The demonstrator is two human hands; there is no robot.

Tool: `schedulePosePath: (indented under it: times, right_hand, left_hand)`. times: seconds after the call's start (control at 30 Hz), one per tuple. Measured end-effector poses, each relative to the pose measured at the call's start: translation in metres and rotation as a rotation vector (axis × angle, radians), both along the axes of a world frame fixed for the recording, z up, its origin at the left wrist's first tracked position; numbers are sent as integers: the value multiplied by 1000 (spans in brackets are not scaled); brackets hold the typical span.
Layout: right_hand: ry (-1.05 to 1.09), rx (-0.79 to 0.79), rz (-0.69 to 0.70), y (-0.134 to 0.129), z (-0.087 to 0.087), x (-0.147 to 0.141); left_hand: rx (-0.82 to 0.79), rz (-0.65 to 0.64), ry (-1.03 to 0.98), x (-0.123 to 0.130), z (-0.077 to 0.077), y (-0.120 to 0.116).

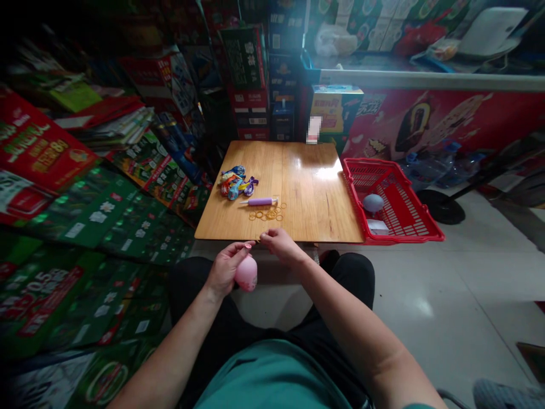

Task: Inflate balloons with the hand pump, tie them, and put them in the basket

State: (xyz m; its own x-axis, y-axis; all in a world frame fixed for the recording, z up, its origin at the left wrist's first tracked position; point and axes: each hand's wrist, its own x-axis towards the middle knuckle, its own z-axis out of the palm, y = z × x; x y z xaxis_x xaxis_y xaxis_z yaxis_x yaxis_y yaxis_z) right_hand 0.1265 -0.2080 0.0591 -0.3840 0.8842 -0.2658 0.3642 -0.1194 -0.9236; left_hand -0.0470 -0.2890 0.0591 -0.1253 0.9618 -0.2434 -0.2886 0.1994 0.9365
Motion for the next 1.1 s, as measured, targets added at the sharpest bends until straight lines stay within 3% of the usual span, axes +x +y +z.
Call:
schedulePosePath:
  times: [0.2, 0.33, 0.57, 0.73, 0.93, 1.1]
  right_hand:
    - [501, -335, -45, -41, 18, 7]
    - [527, -377, -68, -53, 25, 10]
    - [552, -324, -133, -60, 26, 9]
    - [509, -188, -167, -61, 32, 4]
    - [538, -114, -61, -67, 52, 1]
    - [454, -119, 7, -65, 55, 8]
  left_hand:
    - [11, -51, -49, 12, 8, -11]
    - [34, -35, -2, 17, 11, -19]
    - [81, 8, 141, 21, 16, -23]
    - [95, 53, 154, 23, 18, -19]
    - [85, 108, 102, 22, 20, -13]
    - [105, 180, 45, 20, 23, -11]
